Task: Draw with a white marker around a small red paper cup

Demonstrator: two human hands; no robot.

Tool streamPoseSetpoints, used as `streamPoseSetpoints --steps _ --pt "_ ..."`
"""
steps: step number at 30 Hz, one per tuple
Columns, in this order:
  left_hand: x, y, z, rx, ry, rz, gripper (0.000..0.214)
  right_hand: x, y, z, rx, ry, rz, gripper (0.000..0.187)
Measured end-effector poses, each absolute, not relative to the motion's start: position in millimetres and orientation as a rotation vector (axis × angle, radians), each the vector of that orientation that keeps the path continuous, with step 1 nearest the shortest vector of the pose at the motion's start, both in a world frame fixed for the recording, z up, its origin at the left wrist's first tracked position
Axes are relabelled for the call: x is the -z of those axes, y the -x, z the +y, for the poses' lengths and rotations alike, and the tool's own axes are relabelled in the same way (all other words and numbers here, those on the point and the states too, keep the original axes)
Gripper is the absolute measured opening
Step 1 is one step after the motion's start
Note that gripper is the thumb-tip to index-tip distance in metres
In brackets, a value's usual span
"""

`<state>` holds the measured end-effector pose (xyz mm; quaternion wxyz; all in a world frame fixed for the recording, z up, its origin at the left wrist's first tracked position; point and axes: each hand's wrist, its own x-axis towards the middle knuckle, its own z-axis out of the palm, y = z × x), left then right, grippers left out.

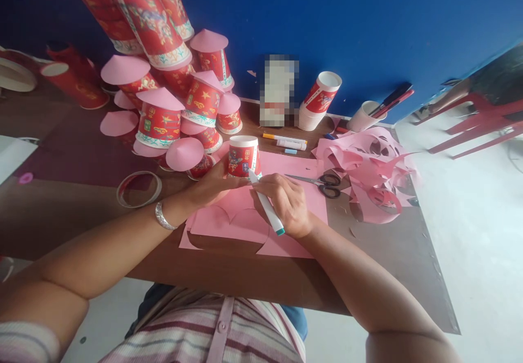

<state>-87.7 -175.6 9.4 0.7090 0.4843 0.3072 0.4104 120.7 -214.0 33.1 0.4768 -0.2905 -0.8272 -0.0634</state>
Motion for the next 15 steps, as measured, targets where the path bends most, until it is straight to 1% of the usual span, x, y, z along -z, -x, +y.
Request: streamPoseSetpoints --steps 8,11,15 --pt "-8.9 87.7 -175.6 -0.905 -1.067 0.687 0.054 -37.9 -117.7 -214.3 0.196 0.698 -2.048 0.019" --pt "-10.7 87.1 -176.0 -0.916 -1.069 0.691 0.058 -40.5 -116.9 -215.2 0.190 0.693 -2.064 0.020" --pt "-11.2 84.4 -175.3 -0.954 -1.087 0.653 0.051 -43.3 -117.1 -216.1 0.180 0.670 -2.087 0.021"
